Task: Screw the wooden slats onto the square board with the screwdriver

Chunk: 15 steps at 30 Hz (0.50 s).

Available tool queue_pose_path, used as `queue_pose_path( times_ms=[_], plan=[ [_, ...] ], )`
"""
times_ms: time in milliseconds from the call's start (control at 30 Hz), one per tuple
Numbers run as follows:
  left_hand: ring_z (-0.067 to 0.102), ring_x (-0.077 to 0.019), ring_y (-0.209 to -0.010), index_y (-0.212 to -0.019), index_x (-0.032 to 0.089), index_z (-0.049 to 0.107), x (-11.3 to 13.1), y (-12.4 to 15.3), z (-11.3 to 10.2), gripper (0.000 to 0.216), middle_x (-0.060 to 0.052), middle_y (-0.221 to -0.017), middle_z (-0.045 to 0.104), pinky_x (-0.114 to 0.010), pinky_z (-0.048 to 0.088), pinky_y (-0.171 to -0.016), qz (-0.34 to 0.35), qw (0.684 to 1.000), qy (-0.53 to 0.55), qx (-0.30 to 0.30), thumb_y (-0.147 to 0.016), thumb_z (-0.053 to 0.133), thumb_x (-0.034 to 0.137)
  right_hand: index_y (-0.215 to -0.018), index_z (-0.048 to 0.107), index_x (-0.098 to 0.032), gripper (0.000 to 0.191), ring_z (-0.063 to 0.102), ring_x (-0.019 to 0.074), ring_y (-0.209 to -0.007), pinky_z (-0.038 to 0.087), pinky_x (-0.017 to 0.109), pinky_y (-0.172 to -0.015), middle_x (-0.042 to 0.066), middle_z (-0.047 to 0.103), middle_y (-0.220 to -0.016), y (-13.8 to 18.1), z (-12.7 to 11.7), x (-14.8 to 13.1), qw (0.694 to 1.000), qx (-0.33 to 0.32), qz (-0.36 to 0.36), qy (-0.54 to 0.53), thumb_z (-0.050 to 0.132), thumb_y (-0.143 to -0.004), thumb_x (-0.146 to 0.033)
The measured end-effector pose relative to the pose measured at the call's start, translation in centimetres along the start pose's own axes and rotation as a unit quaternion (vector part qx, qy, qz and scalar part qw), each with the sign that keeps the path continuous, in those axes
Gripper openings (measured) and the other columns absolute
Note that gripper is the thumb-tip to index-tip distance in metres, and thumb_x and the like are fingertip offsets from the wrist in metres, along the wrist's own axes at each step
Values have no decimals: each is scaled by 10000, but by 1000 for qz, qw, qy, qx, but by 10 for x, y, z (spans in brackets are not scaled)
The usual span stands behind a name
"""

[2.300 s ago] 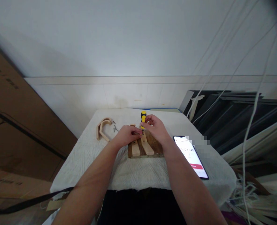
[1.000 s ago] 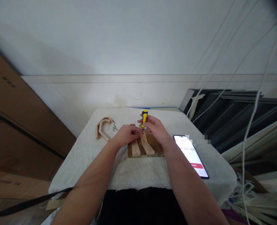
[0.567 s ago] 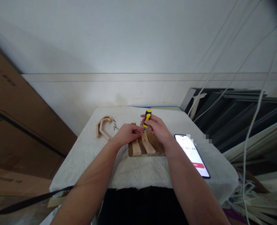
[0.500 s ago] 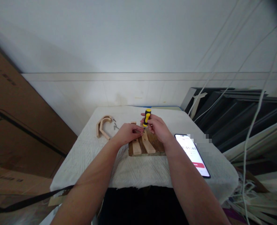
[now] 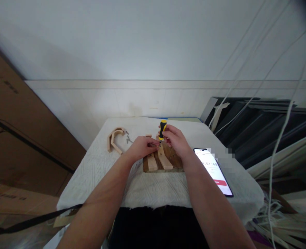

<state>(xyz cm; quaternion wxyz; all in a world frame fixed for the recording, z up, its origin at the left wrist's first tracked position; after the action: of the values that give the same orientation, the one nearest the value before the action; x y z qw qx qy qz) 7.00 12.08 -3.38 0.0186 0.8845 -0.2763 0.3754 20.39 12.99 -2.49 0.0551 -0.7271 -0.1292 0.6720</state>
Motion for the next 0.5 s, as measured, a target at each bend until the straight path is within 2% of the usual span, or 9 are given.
queue_pose_path(
  times_ms=[133,267,367,500],
  plan=[
    [671,-151,-760,-989,191,734,-1,0,1,256,-14,-883,745,-246,522,-741,0,1000,13,-2,-762,640,263,-862,610,-202,188,503,136,-649,383,276,-604,-13,574,-734,-2,-4,0,999,13,-30,42,610,-750,-354],
    [673,-161,-803,-993,185,733,-4,-2,2,262,-26,-912,744,-245,518,-749,0,1000,8,1,-759,645,264,-854,559,-218,276,520,140,-686,415,288,-656,-21,578,-771,-4,-6,4,996,40,-30,77,699,-689,-389],
    [670,-154,-783,-987,193,735,-4,-2,2,253,-16,-902,743,-241,514,-750,-2,1000,-4,0,-760,646,258,-886,557,-223,261,514,135,-681,414,281,-636,-18,579,-792,-2,-4,2,999,29,-30,35,671,-702,-369],
    [668,-158,-802,-982,192,738,-4,-3,2,250,-17,-908,742,-239,511,-756,-3,1000,-7,2,-762,648,269,-909,609,-212,195,457,118,-585,347,265,-534,-20,562,-724,-1,1,0,999,-15,-14,-30,566,-731,-279]
  ],
)
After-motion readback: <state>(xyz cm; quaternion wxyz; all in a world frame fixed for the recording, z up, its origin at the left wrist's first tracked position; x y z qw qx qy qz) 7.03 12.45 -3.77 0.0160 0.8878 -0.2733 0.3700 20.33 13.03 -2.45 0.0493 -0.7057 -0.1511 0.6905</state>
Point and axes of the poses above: each hand's wrist, its own y-axis away from the middle knuckle, its own z-axis out of the palm, x = y × z, the point moved 7 cm from there along -y, towards the middle knuckle
